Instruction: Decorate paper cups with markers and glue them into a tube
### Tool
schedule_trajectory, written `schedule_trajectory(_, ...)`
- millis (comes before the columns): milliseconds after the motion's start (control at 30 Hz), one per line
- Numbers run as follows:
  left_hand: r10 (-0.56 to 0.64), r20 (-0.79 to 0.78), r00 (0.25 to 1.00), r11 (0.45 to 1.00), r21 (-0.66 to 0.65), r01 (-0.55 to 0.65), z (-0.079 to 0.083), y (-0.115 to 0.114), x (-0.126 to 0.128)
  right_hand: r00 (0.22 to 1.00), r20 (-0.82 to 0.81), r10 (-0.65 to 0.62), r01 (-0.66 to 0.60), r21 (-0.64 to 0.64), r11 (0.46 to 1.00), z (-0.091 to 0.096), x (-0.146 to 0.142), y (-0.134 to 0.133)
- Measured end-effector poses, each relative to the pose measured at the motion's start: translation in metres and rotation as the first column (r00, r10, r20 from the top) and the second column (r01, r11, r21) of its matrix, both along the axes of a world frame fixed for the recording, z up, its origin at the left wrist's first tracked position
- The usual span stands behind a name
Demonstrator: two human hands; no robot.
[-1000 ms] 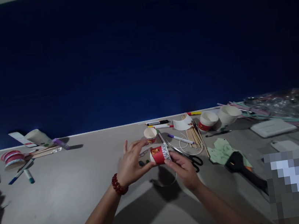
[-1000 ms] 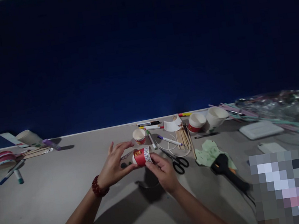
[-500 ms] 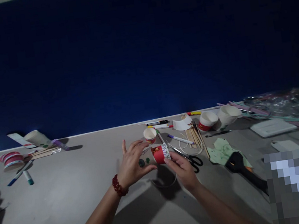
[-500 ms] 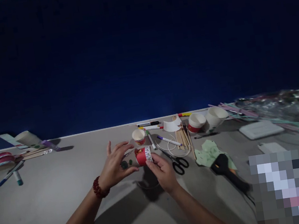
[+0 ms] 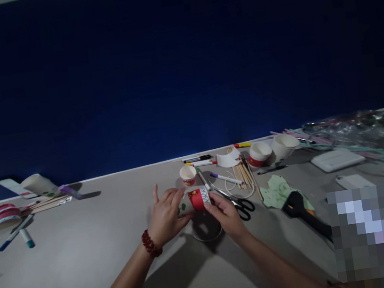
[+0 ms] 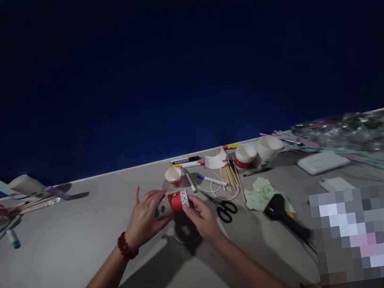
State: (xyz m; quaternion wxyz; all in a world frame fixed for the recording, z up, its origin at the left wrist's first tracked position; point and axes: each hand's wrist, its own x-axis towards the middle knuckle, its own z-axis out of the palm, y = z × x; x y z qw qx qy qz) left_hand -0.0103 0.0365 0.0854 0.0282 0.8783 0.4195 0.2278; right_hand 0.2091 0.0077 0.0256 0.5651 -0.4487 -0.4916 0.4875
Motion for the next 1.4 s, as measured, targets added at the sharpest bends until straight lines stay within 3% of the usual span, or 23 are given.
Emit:
schedule_trajectory(233, 0.058, -0.085, 0.995, 0.997, 0.062, -0.053, -0.032, 0.005, -0.022, 0.932, 0.360, -0.036, 0.030, 0.022, 0.999, -0.009, 0.041, -0.016)
schedule_trajectory(367, 0.062, -0.120, 0.991, 0.995, 0.085, -0.052, -0.049, 0.011, -0.034, 0.897, 0.441, -0.031, 0.041, -0.013, 0.999, -0.003, 0.079, -0.041)
schedule_trajectory(500, 0.054, -0.135, 0.989, 0.995, 0.096, -0.041, -0.055, 0.014, -0.038, 0.860, 0.505, -0.075, 0.125, -0.065, 0.990, 0.016, 0.127, -0.055)
schedule_trajectory(633, 0.046, -0.127, 0.991, 0.994, 0.104, -0.033, -0.054, 0.014, -0.037, 0.738, 0.615, -0.276, 0.287, 0.084, 0.954, 0.055, 0.187, -0.045)
schedule_trajectory(767, 0.056, -0.122, 0.991, 0.993, 0.110, -0.043, -0.058, 0.014, -0.040, 0.628, 0.659, -0.414, 0.298, 0.288, 0.910, 0.107, 0.239, -0.006)
schedule_trajectory(833, 0.071, -0.105, 0.992, 0.991, 0.122, -0.058, -0.062, 0.013, -0.044, 0.542, 0.666, -0.513, 0.318, 0.402, 0.859, 0.130, 0.250, 0.026)
schedule_trajectory(867, 0.075, -0.097, 0.992, 0.990, 0.128, -0.062, -0.065, 0.012, -0.046, 0.506, 0.693, -0.514, 0.287, 0.427, 0.858, 0.140, 0.251, 0.043)
schedule_trajectory(933, 0.080, -0.080, 0.994, 0.987, 0.148, -0.068, -0.071, 0.011, -0.051, 0.387, 0.838, -0.385, 0.169, 0.346, 0.923, 0.153, 0.243, 0.081)
schedule_trajectory(1000, 0.078, -0.069, 0.995, 0.983, 0.171, -0.066, -0.077, 0.011, -0.056, 0.103, 0.982, -0.160, 0.030, 0.157, 0.987, 0.160, 0.229, 0.120)
schedule_trajectory(1067, 0.072, -0.068, 0.995, 0.980, 0.191, -0.058, -0.083, 0.010, -0.060, 0.006, 0.997, -0.073, -0.018, 0.073, 0.997, 0.160, 0.216, 0.158)
schedule_trajectory(1200, 0.073, -0.045, 0.996, 0.971, 0.229, -0.061, -0.090, 0.009, -0.065, -0.151, 0.986, 0.074, 0.000, -0.075, 0.997, 0.148, 0.198, 0.223)
schedule_trajectory(1300, 0.079, -0.006, 0.997, 0.968, 0.241, -0.075, -0.089, 0.008, -0.065, -0.228, 0.956, 0.186, -0.054, -0.204, 0.978, 0.124, 0.170, 0.253)
schedule_trajectory(1400, 0.067, 0.019, 0.998, 0.969, 0.239, -0.070, -0.087, 0.006, -0.066, -0.283, 0.935, 0.215, -0.172, -0.270, 0.947, 0.091, 0.125, 0.266)
